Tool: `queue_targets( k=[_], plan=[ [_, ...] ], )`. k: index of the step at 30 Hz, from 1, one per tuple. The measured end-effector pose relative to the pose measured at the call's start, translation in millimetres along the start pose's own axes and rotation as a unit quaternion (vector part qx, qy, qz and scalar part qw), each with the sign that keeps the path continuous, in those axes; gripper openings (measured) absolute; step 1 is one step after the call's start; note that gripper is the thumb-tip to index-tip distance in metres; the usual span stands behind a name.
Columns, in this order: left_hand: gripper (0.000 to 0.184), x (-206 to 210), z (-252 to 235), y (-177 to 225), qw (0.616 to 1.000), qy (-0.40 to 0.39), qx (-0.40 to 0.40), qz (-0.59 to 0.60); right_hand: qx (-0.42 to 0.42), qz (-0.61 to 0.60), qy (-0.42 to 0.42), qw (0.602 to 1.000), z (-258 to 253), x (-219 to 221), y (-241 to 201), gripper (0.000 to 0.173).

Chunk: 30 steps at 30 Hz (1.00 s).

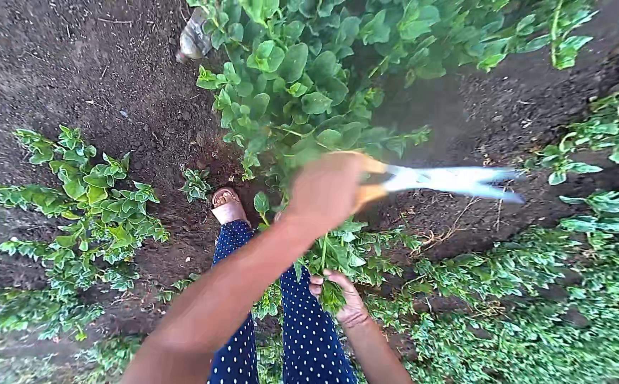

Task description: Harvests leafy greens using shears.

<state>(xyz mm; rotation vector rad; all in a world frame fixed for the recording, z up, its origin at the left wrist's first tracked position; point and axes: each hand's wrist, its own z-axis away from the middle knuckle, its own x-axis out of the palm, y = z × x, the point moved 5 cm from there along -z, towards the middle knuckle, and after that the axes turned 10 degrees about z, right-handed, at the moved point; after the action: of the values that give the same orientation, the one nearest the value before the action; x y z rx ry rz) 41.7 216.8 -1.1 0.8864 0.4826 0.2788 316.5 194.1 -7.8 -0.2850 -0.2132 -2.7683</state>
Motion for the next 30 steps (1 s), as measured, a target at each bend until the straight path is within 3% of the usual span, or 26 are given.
queue_targets(
  k=[2, 3, 6, 9, 13, 16, 19, 23, 30],
  plan=[
    [0.025, 62, -40, 28, 0.989, -0.050, 0.126, -0.066, -0.001, -0.028, 0.011, 1.000, -2, 0, 2, 0.012],
    [0.027, 87, -59, 35, 0.979, -0.087, 0.153, -0.102, -0.004, -0.043, 0.013, 0.999, -4, 3, 2, 0.007],
    [0.039, 128, -103, 26, 0.964, -0.170, 0.078, -0.188, -0.019, -0.086, 0.036, 0.995, -6, 10, 1, 0.009],
    [0.034, 124, -104, 4, 0.958, -0.193, 0.001, -0.213, 0.008, -0.080, 0.070, 0.994, -10, 6, 8, 0.024],
    [0.028, 64, -56, -3, 0.973, -0.118, 0.057, -0.189, 0.041, -0.059, 0.098, 0.993, -21, 14, 8, 0.027],
    [0.018, 3, 9, -33, 0.982, 0.008, 0.084, -0.167, 0.041, -0.034, 0.120, 0.991, -31, 44, 3, 0.022],
    [0.014, -38, 70, -78, 0.979, 0.160, 0.045, -0.117, 0.012, -0.008, 0.155, 0.988, -51, 92, 0, 0.015],
    [0.016, -40, 116, -112, 0.959, 0.278, -0.019, -0.054, -0.033, -0.014, 0.165, 0.986, -84, 147, -1, 0.009],
    [0.020, 1, 134, -126, 0.965, 0.256, -0.053, -0.011, 0.027, 0.022, 0.055, 0.998, -117, 158, -3, 0.020]
  ],
)
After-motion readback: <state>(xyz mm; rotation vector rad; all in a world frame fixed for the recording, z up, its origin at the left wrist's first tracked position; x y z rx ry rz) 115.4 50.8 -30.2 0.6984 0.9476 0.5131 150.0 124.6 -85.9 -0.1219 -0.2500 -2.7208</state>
